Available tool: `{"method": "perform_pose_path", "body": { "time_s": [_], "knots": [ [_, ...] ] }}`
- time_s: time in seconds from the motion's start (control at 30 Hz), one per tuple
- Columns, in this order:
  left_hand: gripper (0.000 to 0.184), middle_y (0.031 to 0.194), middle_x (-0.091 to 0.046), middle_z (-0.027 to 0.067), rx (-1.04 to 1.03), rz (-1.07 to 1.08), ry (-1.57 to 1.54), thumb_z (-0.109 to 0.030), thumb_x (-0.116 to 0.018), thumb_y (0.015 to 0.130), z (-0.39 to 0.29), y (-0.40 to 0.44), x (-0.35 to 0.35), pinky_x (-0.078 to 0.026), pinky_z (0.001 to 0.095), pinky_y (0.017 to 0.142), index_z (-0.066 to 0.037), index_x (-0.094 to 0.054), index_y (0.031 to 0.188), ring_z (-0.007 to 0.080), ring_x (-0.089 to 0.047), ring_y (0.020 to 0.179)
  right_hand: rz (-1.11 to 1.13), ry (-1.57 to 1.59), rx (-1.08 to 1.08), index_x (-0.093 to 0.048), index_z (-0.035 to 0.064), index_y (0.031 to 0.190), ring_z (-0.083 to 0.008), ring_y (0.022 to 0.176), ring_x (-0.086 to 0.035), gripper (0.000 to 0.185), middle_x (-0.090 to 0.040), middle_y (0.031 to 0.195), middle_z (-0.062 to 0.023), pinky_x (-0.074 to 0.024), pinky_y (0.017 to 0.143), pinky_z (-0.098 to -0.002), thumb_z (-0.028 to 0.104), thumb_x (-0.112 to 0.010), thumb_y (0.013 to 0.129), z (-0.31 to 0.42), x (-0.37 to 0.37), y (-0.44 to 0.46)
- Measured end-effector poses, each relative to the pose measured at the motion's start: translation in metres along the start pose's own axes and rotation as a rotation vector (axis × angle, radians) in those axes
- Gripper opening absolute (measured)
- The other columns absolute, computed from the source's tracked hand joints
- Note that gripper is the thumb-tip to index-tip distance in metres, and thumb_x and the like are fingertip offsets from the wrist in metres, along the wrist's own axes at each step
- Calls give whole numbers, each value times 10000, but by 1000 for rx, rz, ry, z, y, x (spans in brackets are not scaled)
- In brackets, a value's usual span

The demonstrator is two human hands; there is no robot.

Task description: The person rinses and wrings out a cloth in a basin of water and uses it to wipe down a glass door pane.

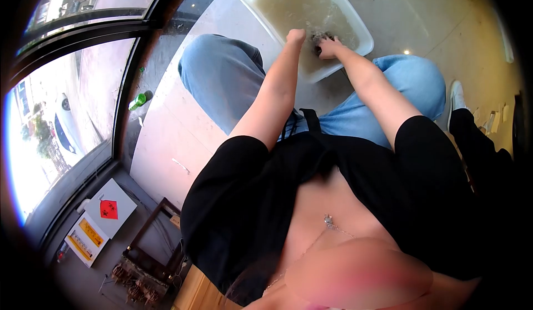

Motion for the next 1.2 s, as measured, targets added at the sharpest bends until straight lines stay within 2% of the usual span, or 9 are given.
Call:
{"method": "perform_pose_path", "body": {
  "time_s": [0.17, 0.2, 0.5, 0.57, 0.67, 0.8, 0.9, 1.07, 1.2],
  "knots": [
    [549, 1311, -255, 150, 52, 61, -221, -335, -462, 782, -2, -8, -2, -313, 616, 829, -68, -314, 1238, 390, -254, 1179, -164, 170, -102, -482, 45, 1070, -332, 1100, -395, 450, -405, 1191, -164, -364, 889, -385, 188, -555, 649, -36, -27, 53],
    [551, 1286, -290, 162, 49, 7, -294, -362, -443, 788, -3, -18, -1, -316, 609, 829, -49, -327, 1227, 395, -285, 1159, -228, 173, -1, -563, 33, 887, -312, 888, -530, 276, -550, 927, -166, -425, 770, -334, 144, -561, 635, -42, -32, 83],
    [704, 1367, -112, 84, -2, 112, -818, -597, -322, 779, -39, -61, 3, -171, 673, 852, -159, -174, 1310, 389, -86, 1228, -10, 1722, 295, -559, 71, 795, -125, 625, -523, 166, -550, 724, -46, -415, 557, -245, 168, -512, 669, 22, 79, 42],
    [664, 1324, -228, 100, -6, 146, -1031, -590, -301, 787, -46, -57, -1, -221, 622, 880, -142, -261, 1276, 364, -201, 1202, 217, 1847, 409, -559, 79, 832, -127, 640, -528, 199, -557, 734, -45, -420, 576, -247, 186, -501, 675, 43, 96, 30],
    [535, 1212, -394, 109, -413, 630, -1329, -496, -302, 819, -85, -52, -5, -292, 548, 891, -123, -381, 1195, 324, -373, 1104, 91, 1693, 382, -558, 91, 896, -125, 700, -533, 272, -565, 780, -29, -423, 627, -253, 275, -487, 708, 40, 112, 26],
    [342, 1045, -508, 110, -635, 291, -1310, -98, -366, 778, -91, -46, 21, -415, 404, 808, -58, -455, 1105, 249, -499, 945, -180, 1733, 59, -524, 114, 1009, -144, 766, -492, 475, -534, 921, -30, -409, 726, -336, 494, -425, 743, 6, 99, 42],
    [339, 1030, -504, 112, -825, 5, -1094, -11, -372, 741, -97, -54, 33, -431, 326, 780, -24, -482, 1061, 212, -502, 929, 25, 1880, -247, -515, 101, 1006, -204, 804, -489, 524, -514, 968, -78, -397, 769, -396, 541, -416, 741, 5, 80, 34],
    [248, 746, -604, 107, -791, 144, -780, -229, -524, 763, -111, -75, 13, -428, 266, 666, -2, -614, 807, 176, -565, 705, 320, 2203, -144, -494, 90, 922, -280, 764, -519, 613, -502, 911, -125, -402, 779, -478, 654, -370, 716, 31, 75, 29],
    [287, 782, -609, 136, -987, -405, -60, -295, -556, 732, -121, -88, 24, -399, 342, 777, -42, -614, 853, 212, -555, 773, 316, 2235, -273, -469, 107, 942, -267, 846, -519, 595, -510, 965, -120, -414, 751, -451, 648, -392, 708, 19, 56, 39]
  ]
}}
Point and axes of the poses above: each hand's wrist, its own y-axis towards the middle knuckle, its own x-axis out of the back of the hand, z = x × y, the point moved 8 cm from there along y, towards the middle knuckle
